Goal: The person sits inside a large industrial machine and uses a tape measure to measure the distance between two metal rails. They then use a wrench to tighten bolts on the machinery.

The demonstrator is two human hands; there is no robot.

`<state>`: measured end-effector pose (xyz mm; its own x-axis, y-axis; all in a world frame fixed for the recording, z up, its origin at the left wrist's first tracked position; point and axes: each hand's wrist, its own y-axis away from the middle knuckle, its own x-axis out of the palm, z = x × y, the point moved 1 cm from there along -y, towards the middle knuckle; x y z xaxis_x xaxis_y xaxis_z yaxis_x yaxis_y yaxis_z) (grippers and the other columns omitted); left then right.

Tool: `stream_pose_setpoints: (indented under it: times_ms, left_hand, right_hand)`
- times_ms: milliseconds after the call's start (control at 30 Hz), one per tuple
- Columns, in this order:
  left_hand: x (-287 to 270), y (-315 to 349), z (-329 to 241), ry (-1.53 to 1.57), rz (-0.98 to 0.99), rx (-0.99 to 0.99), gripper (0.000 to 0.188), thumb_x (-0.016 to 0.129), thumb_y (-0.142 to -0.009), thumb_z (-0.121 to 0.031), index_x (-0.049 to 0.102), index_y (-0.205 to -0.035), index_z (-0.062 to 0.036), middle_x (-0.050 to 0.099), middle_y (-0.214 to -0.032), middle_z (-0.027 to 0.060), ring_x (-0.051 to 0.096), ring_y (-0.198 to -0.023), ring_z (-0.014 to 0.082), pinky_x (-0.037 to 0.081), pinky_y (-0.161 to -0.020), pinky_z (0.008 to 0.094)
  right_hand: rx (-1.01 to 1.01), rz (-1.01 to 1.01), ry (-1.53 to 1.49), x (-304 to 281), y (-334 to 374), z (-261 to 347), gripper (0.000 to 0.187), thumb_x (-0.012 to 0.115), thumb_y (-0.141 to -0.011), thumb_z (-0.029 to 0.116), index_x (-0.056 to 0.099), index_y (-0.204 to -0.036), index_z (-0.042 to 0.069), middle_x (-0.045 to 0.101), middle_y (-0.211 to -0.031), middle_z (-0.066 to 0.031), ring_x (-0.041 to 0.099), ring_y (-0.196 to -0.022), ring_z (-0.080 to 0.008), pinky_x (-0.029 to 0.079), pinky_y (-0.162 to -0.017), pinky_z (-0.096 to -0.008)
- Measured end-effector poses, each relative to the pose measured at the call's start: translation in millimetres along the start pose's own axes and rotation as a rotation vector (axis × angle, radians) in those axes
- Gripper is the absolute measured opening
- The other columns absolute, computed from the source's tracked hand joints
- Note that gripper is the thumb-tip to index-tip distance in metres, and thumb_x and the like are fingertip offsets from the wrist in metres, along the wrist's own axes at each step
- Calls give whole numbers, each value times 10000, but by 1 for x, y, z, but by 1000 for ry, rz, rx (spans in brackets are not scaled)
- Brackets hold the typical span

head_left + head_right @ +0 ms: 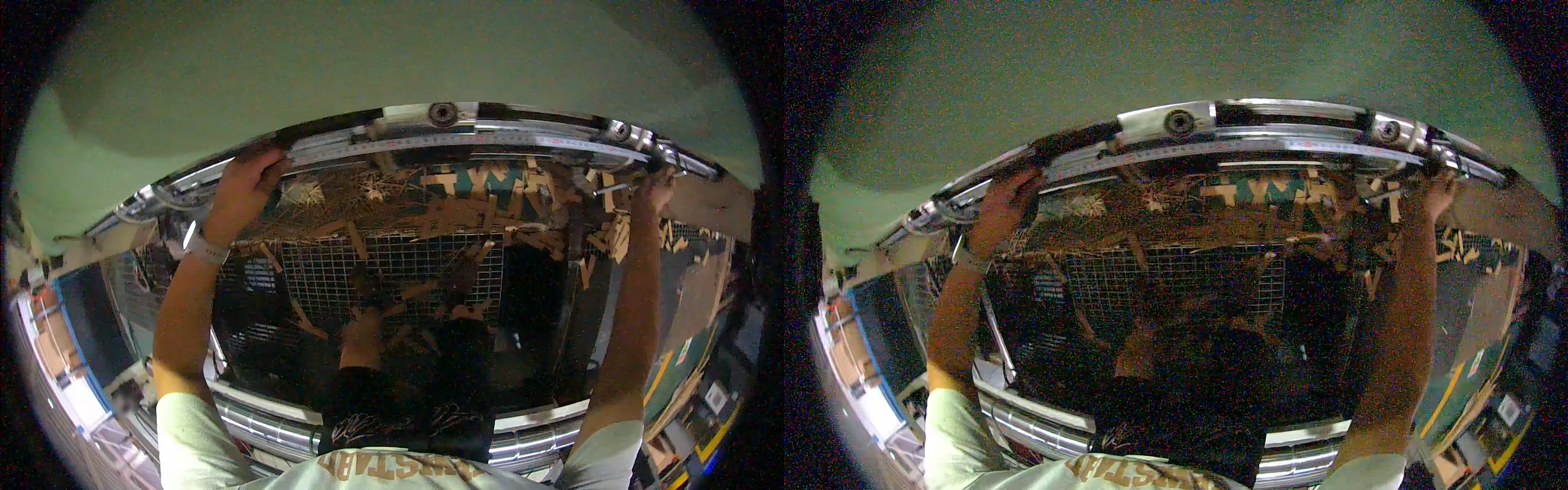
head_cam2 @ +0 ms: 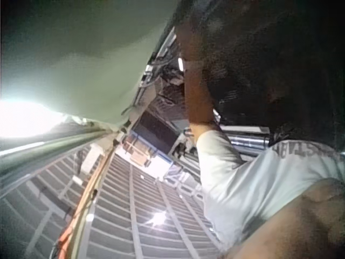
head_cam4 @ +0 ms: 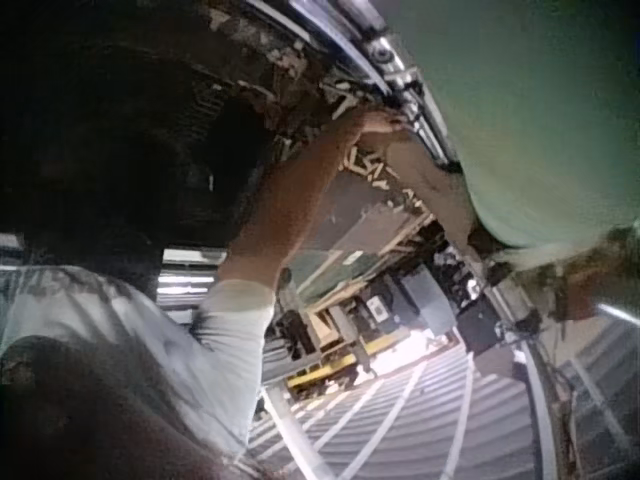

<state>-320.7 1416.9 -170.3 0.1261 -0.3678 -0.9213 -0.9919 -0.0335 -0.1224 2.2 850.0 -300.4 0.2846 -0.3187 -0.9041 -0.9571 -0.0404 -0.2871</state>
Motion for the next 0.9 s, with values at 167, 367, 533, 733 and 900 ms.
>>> stream_pose_setpoints:
  times_ms: [167, 367, 533, 733, 900]
  left_hand:
    - [-2, 16, 21, 21, 42, -12, 127, 580, -790, -143, 556, -848, -32, 545, -747, 162, 532, -664, 339, 427, -576, 365]
    - [4, 10, 33, 82, 108, 12, 138, 592, -785, -128, 545, -795, 1, 537, -758, 142, 542, -679, 305, 420, -585, 365]
    - [4, 8, 22, 186, 76, -81, 190, 574, -814, -164, 582, -928, -12, 587, -898, 130, 558, -831, 251, 446, -736, 311]
    - [7, 14, 42, 210, 174, -181, 197, 542, -833, -172, 578, -930, -4, 589, -912, 139, 550, -857, 242, 425, -769, 309]
    - [9, 5, 42, 150, 185, -152, 210, 559, -820, -171, 575, -936, 3, 591, -922, 139, 549, -877, 256, 415, -797, 315]
  right_hand:
    - [670, 43, -1666, -38, 10, 38, 440, 378, -889, 298, 410, -1226, 17, 447, -1235, -158, 494, -1038, -331, 403, -866, -334]
    - [526, 78, -1173, -36, 3, 16, 420, 405, -898, 330, 492, -1127, -11, 570, -1004, -196, 543, -922, -281, 459, -712, -367]
    - [305, 194, -1598, -9, -1, -27, 174, 454, -865, 194, 531, -919, 48, 569, -869, -98, 526, -825, -167, 432, -675, -291]
    - [335, 63, -1704, -52, 11, 4, 250, 411, -907, 217, 469, -728, 53, 512, -721, -44, 471, -649, -138, 408, -627, -280]
    - [170, 116, -1490, -40, -2, -24, 234, 412, -914, 239, 494, -855, 29, 571, -839, -85, 559, -798, -203, 473, -790, -333]
